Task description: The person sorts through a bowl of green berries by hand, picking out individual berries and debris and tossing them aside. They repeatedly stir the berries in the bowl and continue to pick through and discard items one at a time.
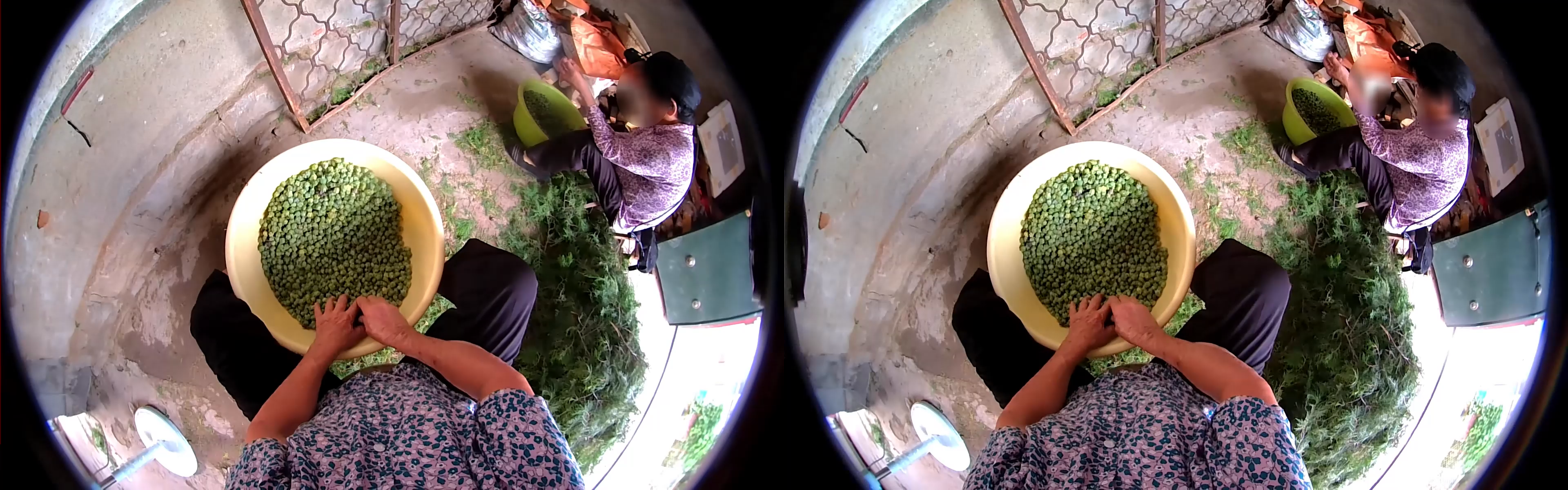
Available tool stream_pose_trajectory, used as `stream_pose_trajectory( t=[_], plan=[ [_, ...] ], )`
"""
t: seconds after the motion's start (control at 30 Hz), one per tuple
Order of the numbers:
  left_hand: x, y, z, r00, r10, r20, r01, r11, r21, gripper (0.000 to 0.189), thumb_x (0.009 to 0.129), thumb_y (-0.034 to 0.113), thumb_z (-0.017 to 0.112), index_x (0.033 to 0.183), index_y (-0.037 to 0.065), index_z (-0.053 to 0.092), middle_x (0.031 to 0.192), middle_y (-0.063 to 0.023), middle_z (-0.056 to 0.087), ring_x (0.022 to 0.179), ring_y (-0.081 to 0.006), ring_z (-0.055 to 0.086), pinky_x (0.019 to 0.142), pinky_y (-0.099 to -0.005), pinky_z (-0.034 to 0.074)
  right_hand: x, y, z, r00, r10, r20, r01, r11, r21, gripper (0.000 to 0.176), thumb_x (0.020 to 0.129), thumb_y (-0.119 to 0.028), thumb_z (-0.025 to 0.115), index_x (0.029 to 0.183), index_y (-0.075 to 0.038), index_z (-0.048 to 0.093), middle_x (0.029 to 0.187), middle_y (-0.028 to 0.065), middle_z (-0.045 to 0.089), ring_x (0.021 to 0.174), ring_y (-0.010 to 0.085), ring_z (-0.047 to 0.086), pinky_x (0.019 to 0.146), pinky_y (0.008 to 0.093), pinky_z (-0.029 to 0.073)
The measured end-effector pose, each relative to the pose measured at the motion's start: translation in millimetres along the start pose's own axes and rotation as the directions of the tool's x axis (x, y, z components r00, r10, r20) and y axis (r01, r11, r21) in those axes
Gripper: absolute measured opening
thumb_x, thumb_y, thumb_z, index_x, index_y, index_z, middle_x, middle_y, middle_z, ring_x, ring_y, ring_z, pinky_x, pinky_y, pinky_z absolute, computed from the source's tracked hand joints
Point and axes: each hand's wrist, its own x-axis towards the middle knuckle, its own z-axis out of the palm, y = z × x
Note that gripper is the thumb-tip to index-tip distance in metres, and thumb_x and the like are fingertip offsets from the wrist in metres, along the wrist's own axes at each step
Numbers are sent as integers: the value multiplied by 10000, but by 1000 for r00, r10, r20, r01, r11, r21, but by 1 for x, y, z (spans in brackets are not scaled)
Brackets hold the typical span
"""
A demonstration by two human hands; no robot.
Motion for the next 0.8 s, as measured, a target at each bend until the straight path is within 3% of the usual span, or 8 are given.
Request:
stream_pose_trajectory(
  t=[0.2,0.4,0.47,0.5,0.57,0.63,0.73,0.8],
  plan=[
    [-7,-2,3,994,25,-103,-20,999,51,545,736,453,614,1209,199,517,1217,-120,495,1046,-361,481,894,-574,297,1,1,1,999,13,34,-14,999,31,177,739,-102,583,876,-16,514,857,188,554,872,373,548,746,449,461],
    [-26,-3,-25,997,73,-39,-70,994,86,459,703,367,673,1114,190,570,1079,-114,533,868,-345,579,785,-541,390,5,1,-3,996,68,58,-62,993,-97,165,752,-140,618,855,-25,560,872,186,554,868,375,559,732,461,467],
    [-31,-4,-45,992,59,114,-58,998,-9,403,692,329,688,1046,165,584,993,-121,550,793,-321,610,710,-481,450,7,2,-3,995,58,76,-50,993,-104,173,752,-149,636,848,-25,561,867,185,553,870,374,559,736,459,468],
    [-32,-5,-57,993,44,111,-42,999,-16,403,692,329,688,1046,165,584,993,-121,550,793,-321,610,710,-481,450,7,2,-4,994,63,91,-51,990,-132,179,750,-157,648,842,-28,565,868,180,554,866,369,562,733,456,470],
    [-29,-12,-83,978,170,123,-192,960,206,442,721,346,689,1090,148,549,933,-120,566,739,-286,616,614,-383,497,7,0,-5,991,64,116,-45,986,-160,185,749,-164,661,837,-31,568,868,174,555,863,363,564,731,452,473],
    [-22,-21,-120,981,194,11,-192,962,196,351,758,333,666,1013,119,555,864,-105,575,767,-287,615,635,-397,497,7,-5,-6,990,64,128,-26,961,-275,194,736,-168,674,833,-34,573,858,159,556,851,351,571,720,449,474],
    [0,-40,-173,980,57,-192,-52,998,31,357,811,303,637,1105,112,570,992,-128,607,860,-263,619,733,-376,506,9,-23,-7,989,64,133,-17,945,-328,192,726,-166,684,830,-41,581,850,144,554,873,339,565,714,435,476],
    [14,-50,-204,954,-69,-291,-10,965,-263,395,835,269,629,1180,90,560,1072,-137,616,910,-234,617,802,-332,493,13,-26,-5,988,49,144,5,936,-351,188,727,-167,684,825,-43,582,852,143,553,885,338,560,716,430,476]
  ],
)
